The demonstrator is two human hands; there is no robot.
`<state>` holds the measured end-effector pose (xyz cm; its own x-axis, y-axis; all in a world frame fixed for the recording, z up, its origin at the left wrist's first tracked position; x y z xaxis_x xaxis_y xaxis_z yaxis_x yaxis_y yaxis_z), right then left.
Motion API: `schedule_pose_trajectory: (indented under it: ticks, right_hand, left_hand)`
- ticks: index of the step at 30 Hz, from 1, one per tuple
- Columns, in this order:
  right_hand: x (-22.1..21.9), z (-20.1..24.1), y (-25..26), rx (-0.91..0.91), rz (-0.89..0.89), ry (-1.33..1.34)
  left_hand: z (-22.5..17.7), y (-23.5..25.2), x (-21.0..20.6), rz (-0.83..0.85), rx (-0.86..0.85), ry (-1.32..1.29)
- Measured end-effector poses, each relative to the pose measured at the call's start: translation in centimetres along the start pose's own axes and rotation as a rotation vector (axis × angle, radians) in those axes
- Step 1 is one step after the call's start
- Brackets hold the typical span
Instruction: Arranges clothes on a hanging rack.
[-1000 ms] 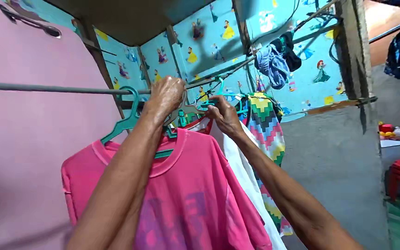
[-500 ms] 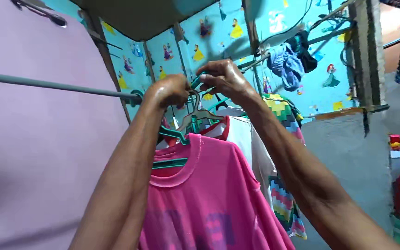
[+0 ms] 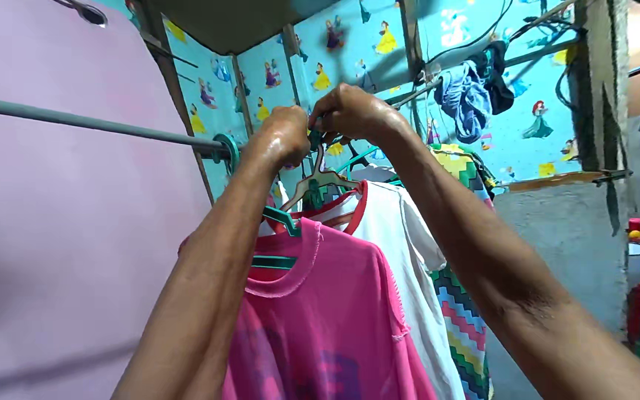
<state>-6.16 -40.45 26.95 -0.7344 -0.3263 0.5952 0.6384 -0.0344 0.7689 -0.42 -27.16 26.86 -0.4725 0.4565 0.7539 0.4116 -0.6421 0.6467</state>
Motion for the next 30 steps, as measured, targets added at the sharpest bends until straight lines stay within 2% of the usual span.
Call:
schedule_pose_trajectory:
  ticks: [4,6,12,18,23,27,30]
  right_hand:
    - [-2.2,-0.2,-1.1,0.187,-0.176,-0.281]
    - [-3.9,-1.4,-1.9,0.249,-0.271,-0.299]
    - [-6.6,-3.2,-3.3,0.3,-0.43,-0.173]
    - [-5.5,-3.7,-3.1,0.383,-0.527,0.047]
    - [-4.7,-2.4,-4.2,0.302,-0.591,0.072]
    - [-7.3,-2.5,-5.0,0.449,-0.853,-0.18]
    - [-10.1,-3.7,-5.3,0.473,-1.039,-0.416]
  left_hand:
    - [0.4,0.2,-0.4,0.017,-0.027,0.029]
    - [0.7,0.2,-0.6,0.024,-0.029,0.007]
    - [0.6,0.3,0.1,0.038,-0.021,-0.02]
    - [-0.2,0.1,0.1,-0.007,0.001,0.001]
    - [-0.5,0.2,0.0,0.026,0.015,-0.001]
    - [-0.7,0.1,0.5,0.042,0.001,-0.035]
    - [-0.9,-0.1,0.6,0.118,-0.01,-0.042]
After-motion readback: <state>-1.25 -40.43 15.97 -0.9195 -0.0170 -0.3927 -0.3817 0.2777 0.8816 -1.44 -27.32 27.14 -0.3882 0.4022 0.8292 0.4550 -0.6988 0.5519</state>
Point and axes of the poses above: each hand's wrist, its own y-axis towards the middle knuckle, its own x-axis out of the back of the hand, z = x × y, the point moved 1 cm from there along y, towards the middle knuckle, and after that the axes turned 3 degrees about -z, right-handed, at the moved point
